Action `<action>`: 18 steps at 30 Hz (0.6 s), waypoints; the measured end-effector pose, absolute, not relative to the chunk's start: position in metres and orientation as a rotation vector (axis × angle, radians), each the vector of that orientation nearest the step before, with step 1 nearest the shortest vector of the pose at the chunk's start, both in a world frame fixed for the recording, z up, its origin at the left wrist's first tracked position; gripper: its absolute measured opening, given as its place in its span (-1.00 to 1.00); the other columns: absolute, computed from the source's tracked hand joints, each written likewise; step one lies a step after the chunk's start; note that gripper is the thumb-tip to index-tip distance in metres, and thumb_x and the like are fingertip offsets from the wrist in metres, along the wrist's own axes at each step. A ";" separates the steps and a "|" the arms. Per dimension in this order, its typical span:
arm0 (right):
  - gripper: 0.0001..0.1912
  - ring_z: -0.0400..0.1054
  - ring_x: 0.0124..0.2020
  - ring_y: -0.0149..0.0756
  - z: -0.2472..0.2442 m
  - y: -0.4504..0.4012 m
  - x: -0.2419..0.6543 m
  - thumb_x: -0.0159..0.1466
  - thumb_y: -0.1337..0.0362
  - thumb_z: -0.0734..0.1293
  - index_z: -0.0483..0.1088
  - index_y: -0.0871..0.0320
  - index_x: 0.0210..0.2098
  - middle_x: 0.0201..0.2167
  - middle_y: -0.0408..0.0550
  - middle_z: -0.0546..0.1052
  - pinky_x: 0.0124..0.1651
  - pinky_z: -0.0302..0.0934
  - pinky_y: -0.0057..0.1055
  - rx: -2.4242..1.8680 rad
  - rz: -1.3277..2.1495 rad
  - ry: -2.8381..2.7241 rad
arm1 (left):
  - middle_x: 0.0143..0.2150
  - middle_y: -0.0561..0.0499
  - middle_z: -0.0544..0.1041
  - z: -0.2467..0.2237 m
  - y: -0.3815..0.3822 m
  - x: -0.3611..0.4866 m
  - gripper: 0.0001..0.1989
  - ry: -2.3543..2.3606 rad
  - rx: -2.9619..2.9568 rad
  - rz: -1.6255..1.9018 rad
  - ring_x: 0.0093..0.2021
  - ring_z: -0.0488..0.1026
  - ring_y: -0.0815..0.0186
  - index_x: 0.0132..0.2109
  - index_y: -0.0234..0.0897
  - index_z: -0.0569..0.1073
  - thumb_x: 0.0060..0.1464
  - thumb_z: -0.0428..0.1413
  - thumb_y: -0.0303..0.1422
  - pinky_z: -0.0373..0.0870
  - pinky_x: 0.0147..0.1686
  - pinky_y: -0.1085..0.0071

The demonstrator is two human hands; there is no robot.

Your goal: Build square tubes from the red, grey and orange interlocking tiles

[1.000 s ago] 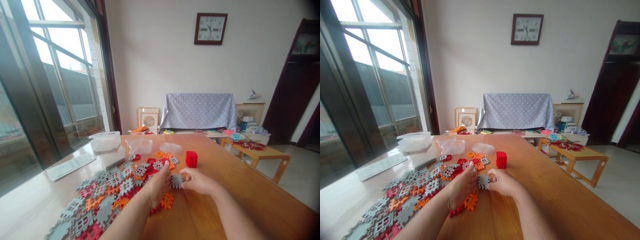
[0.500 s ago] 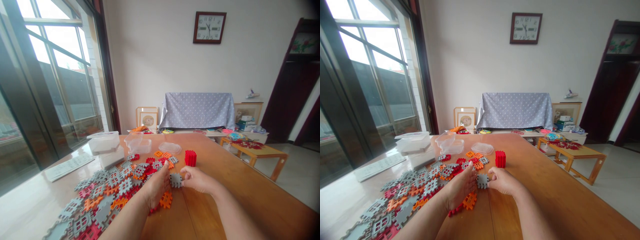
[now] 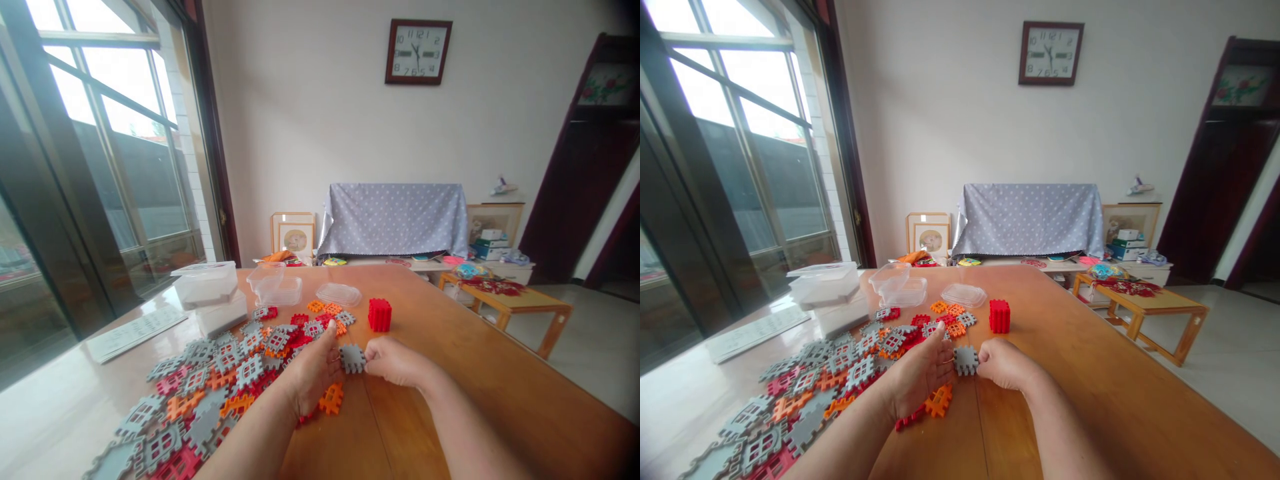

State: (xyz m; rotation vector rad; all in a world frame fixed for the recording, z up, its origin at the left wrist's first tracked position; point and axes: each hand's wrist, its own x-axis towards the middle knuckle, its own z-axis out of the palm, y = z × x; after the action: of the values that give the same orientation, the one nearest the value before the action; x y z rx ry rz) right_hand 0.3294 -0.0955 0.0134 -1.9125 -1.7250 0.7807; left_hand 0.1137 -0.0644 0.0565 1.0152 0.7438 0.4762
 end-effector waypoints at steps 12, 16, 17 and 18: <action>-0.93 0.18 -0.60 -0.45 0.010 -0.096 0.331 0.06 0.29 0.38 0.42 0.15 -0.49 -0.67 -0.26 0.34 -0.51 -0.01 -0.51 -1.885 0.858 -1.665 | 0.43 -0.24 0.18 0.056 -0.066 0.113 -0.14 0.724 1.090 0.482 0.47 0.00 0.06 0.33 -0.28 0.28 0.13 -0.08 0.27 -0.08 0.42 0.08; -0.88 0.22 -0.60 -0.43 0.013 -0.097 0.333 0.10 0.23 0.40 0.45 0.15 -0.43 -0.65 -0.23 0.39 -0.51 0.03 -0.51 -1.872 0.881 -1.640 | 0.43 -0.25 0.19 0.054 -0.065 0.113 -0.15 0.727 1.092 0.492 0.46 0.03 0.06 0.33 -0.29 0.26 0.15 -0.07 0.26 -0.08 0.41 0.07; -0.87 0.23 -0.59 -0.43 0.014 -0.097 0.333 0.10 0.22 0.40 0.46 0.16 -0.42 -0.64 -0.23 0.39 -0.51 0.03 -0.51 -1.869 0.875 -1.633 | 0.43 -0.25 0.19 0.054 -0.065 0.113 -0.15 0.727 1.089 0.491 0.45 0.04 0.06 0.33 -0.29 0.26 0.15 -0.07 0.25 -0.08 0.41 0.07; -0.86 0.23 -0.57 -0.43 0.014 -0.097 0.333 0.10 0.21 0.41 0.46 0.16 -0.41 -0.63 -0.22 0.40 -0.51 0.03 -0.51 -1.866 0.863 -1.626 | 0.43 -0.25 0.19 0.054 -0.065 0.113 -0.15 0.727 1.086 0.488 0.45 0.05 0.06 0.34 -0.30 0.25 0.15 -0.07 0.25 -0.07 0.41 0.08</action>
State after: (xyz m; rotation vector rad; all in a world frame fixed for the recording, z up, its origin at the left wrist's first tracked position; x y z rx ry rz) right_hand 0.3330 -0.0970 0.0144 -1.8664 -1.6258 0.8633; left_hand 0.1132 -0.0646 0.0543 1.0855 0.7267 0.4884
